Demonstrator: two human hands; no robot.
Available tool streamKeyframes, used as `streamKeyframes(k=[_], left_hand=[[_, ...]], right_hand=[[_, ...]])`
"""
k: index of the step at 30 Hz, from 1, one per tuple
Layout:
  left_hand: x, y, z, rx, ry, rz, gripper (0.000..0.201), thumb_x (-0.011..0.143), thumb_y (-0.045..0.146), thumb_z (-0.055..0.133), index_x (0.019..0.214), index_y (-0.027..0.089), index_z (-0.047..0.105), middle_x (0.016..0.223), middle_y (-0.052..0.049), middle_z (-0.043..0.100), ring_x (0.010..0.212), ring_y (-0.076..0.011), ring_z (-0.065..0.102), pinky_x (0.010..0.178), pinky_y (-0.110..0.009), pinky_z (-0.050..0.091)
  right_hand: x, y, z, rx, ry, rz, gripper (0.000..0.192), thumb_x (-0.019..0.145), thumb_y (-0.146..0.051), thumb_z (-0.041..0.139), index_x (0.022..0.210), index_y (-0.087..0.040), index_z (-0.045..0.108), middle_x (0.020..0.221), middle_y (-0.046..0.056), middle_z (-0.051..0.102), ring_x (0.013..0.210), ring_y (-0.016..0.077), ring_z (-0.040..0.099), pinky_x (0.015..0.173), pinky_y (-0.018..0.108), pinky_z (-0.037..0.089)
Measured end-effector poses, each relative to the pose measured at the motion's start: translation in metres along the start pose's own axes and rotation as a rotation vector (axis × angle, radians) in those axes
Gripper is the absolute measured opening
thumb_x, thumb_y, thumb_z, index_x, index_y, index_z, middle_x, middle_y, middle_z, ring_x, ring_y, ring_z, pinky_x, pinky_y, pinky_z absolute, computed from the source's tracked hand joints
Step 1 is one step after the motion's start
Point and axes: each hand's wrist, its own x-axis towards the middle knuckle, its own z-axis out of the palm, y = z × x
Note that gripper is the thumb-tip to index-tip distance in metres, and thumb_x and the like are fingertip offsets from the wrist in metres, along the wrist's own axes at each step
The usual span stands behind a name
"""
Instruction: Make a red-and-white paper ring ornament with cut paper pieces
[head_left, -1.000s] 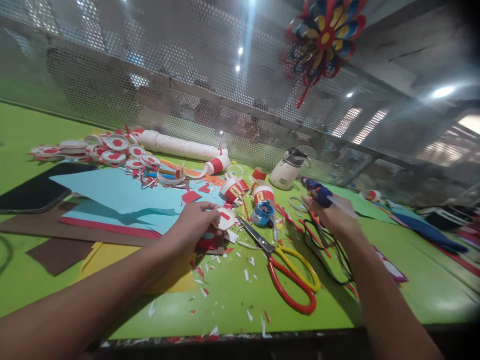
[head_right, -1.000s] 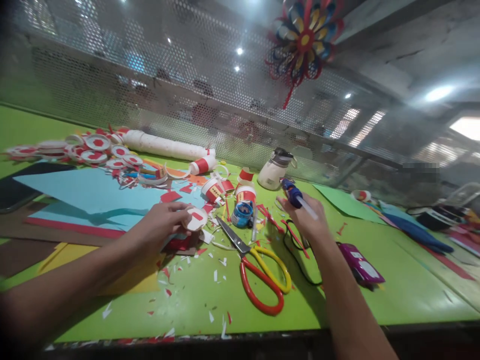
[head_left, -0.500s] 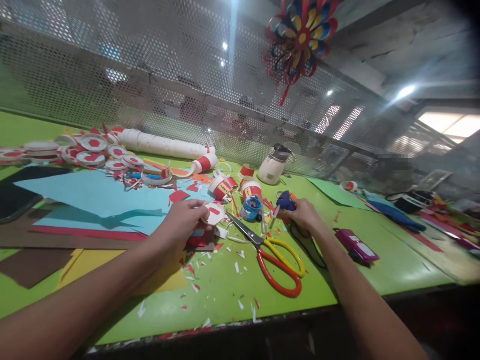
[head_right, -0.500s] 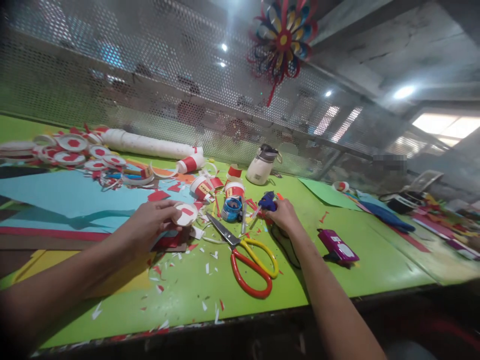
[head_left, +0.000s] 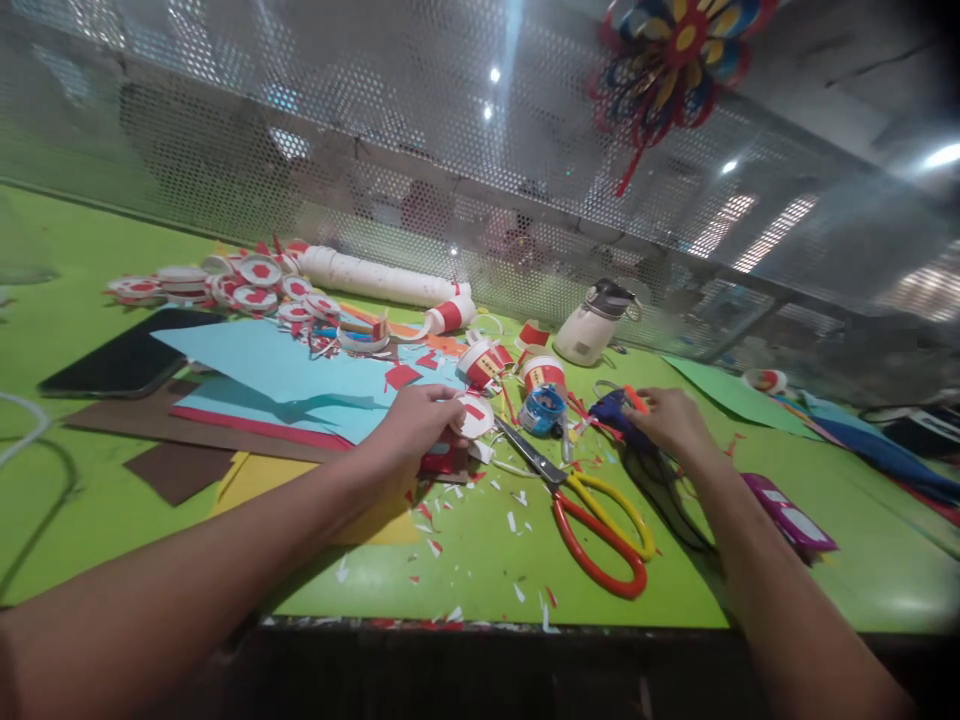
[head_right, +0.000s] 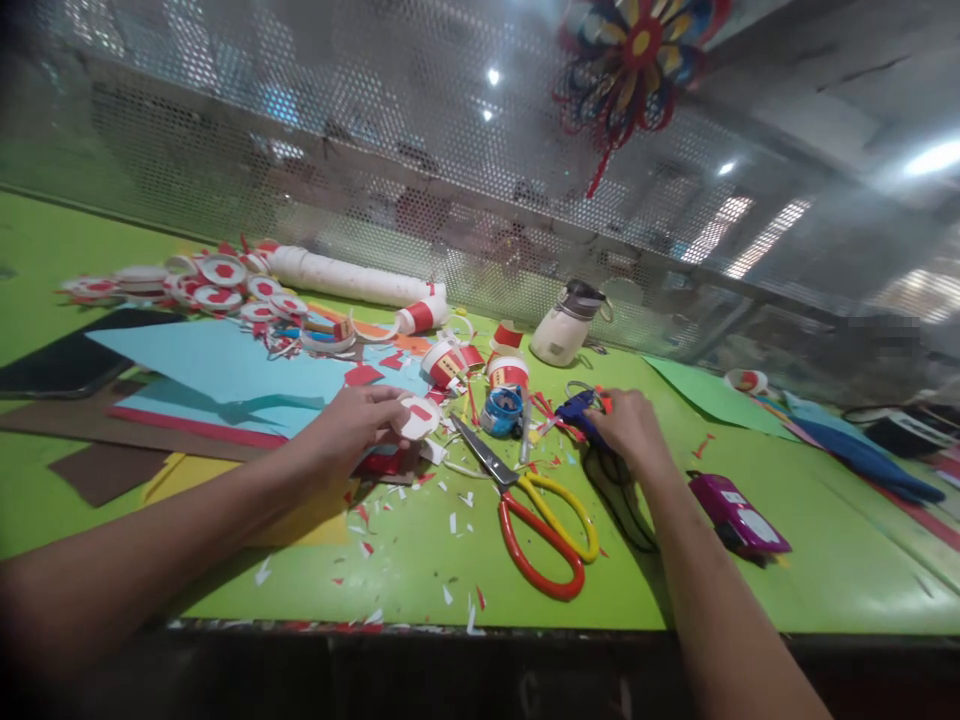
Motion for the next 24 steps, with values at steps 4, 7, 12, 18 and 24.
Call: streamKeyframes(k=[4, 7, 12, 18, 24], left_hand=[[0.001, -0.002, 0.0, -0.01, -0.018, -0.025, 0.013, 0.056, 0.008, 0.058, 0.068, 0.012, 0.056, 0.064, -0.006, 0.061, 0.053, -0.0118, 0.057, 0.05, -0.023, 0.047], [0.0, -0.004, 0.001, -0.001, -0.041, -0.06, 0.013, 0.057, 0.009, 0.056, 0.069, 0.013, 0.056, 0.061, -0.004, 0.06, 0.049, -0.0123, 0.057, 0.048, -0.025, 0.047], [-0.005, -0.004, 0.003, 0.053, -0.105, -0.111, 0.019, 0.057, 0.011, 0.055, 0.075, 0.013, 0.058, 0.057, -0.004, 0.06, 0.047, -0.0157, 0.058, 0.046, -0.029, 0.048], [-0.007, -0.006, 0.007, 0.123, -0.134, -0.126, 0.022, 0.056, 0.01, 0.054, 0.076, 0.013, 0.061, 0.056, -0.004, 0.061, 0.044, -0.0127, 0.054, 0.044, -0.025, 0.045], [-0.006, -0.011, 0.008, 0.148, -0.119, -0.105, 0.018, 0.056, 0.009, 0.053, 0.071, 0.014, 0.061, 0.048, -0.001, 0.056, 0.04, -0.0104, 0.05, 0.04, -0.021, 0.038]], right_hand=[[-0.036, -0.051, -0.039, 0.35, 0.192, -0.169, 0.027, 0.077, -0.034, 0.059, 0.092, -0.013, 0.069, 0.082, 0.009, 0.068, 0.069, 0.0185, 0.061, 0.066, 0.029, 0.046], [-0.07, -0.101, -0.058, 0.595, 0.116, -0.548, 0.018, 0.082, -0.029, 0.056, 0.083, -0.016, 0.068, 0.079, 0.005, 0.066, 0.068, 0.0149, 0.058, 0.065, 0.027, 0.045], [-0.086, -0.147, -0.055, 0.542, -0.046, -0.829, 0.013, 0.082, -0.016, 0.057, 0.077, -0.014, 0.068, 0.069, 0.004, 0.06, 0.065, 0.0122, 0.052, 0.061, 0.025, 0.039], [-0.078, -0.155, -0.041, 0.316, -0.151, -0.805, 0.01, 0.079, -0.018, 0.06, 0.078, -0.014, 0.069, 0.075, 0.005, 0.06, 0.069, 0.0137, 0.051, 0.062, 0.025, 0.036], [-0.087, -0.161, -0.038, 0.174, -0.117, -0.815, 0.014, 0.081, -0.017, 0.054, 0.076, -0.014, 0.068, 0.076, 0.007, 0.06, 0.069, 0.0157, 0.051, 0.058, 0.027, 0.031]])
